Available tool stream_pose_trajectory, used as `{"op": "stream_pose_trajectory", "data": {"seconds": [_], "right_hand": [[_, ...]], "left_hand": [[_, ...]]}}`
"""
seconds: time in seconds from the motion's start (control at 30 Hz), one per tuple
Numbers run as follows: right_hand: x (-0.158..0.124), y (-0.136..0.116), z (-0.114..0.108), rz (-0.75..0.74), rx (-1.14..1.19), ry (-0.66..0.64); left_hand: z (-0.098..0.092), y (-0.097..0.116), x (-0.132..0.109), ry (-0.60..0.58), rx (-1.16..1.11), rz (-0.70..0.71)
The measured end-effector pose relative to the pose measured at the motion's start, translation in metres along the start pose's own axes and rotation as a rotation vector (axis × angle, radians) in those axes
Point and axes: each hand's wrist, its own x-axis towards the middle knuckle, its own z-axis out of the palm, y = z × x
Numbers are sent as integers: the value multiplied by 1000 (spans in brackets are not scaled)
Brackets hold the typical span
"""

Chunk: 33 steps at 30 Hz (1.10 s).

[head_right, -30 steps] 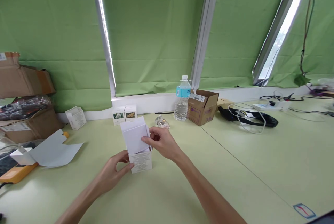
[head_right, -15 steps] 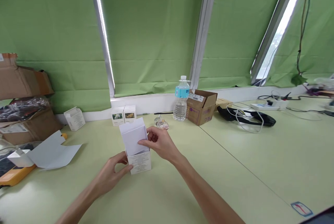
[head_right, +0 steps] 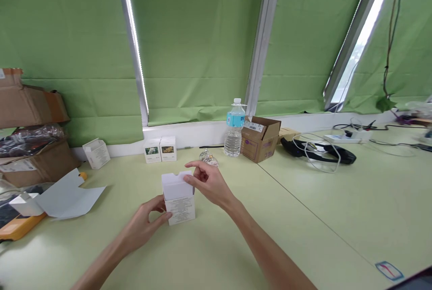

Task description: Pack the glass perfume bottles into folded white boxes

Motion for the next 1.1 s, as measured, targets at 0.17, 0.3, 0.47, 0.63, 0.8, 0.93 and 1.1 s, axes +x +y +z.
{"op": "stream_pose_trajectory", "data": {"seconds": [0.17,0.3,0.47,0.63,0.8,0.93,1.1], "right_hand": [[-1,0,0,-39,0,58],[-1,-2,0,-171,-118,86],[-2,0,2,-314,-323,-22],[-4,4,9,-303,-384,-127],[-2,0,8,-299,-254,-19],[6,17,-6,-180,-177,374],[18,69,-29,7,-233,577]], "left_hand": [[-1,0,-1,-2,8,-18],[0,-5,0,6,8,-6],[0,-6,-1,13,15,6],[-3,-7,0,60,58,-12],[-3,-13,3,55,57,-20],[-3,-22,4,113,71,-23],[-7,-31,7,211,94,-108]]}}
